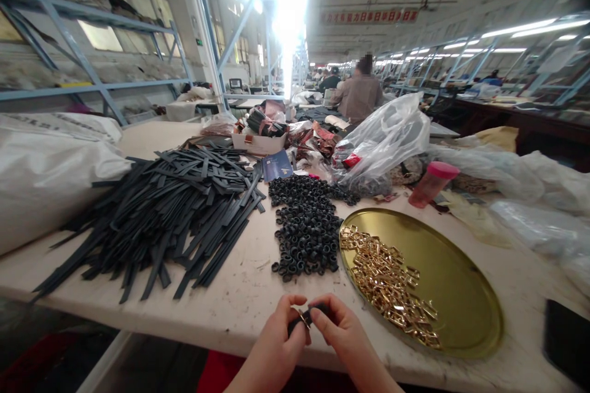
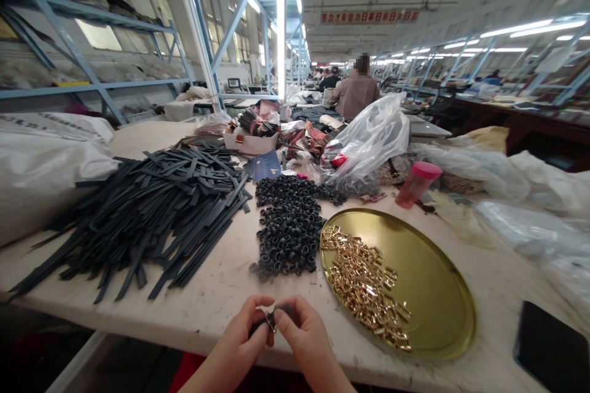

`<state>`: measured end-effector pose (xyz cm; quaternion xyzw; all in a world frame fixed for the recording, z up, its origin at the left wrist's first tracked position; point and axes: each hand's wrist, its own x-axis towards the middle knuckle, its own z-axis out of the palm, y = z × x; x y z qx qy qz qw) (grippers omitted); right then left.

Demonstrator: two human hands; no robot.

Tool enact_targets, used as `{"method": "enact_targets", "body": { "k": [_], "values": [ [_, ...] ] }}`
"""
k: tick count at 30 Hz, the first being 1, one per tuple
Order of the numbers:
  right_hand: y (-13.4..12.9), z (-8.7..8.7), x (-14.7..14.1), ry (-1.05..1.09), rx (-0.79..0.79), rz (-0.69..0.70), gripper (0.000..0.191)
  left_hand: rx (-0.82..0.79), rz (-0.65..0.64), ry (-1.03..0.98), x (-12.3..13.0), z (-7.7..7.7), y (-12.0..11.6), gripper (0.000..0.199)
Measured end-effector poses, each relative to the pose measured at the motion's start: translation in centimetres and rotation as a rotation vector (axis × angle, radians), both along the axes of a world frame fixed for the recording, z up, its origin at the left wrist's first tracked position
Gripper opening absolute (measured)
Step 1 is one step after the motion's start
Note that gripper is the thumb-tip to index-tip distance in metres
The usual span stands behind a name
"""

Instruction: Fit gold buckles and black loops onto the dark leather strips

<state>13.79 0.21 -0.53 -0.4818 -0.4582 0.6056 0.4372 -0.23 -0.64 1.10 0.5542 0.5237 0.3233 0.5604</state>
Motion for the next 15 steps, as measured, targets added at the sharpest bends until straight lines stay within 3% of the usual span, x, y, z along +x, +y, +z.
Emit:
{"method": "enact_targets", "body": {
  "k": [4, 7, 15],
  "values": [
    [-0.6, 1.0, -0.2, 0.094, -0.031, -0.006, 0.049, -0.067, 0.042, -0.043, -0.4, -0.7, 0.3, 0.022],
    [-0.3, 1.3, -0.4, 0.145, -0.128, 0.006, 0.042, -0.107, 0.054, -0.058, -0.4, -0.8, 0.5, 0.026],
    [-0.1, 0.1, -0.8, 0.32, -0.389, 0.203, 0.037, -0.09, 0.054, 0.147, -1.2, -0.7, 0.7, 0.023]
  ]
}}
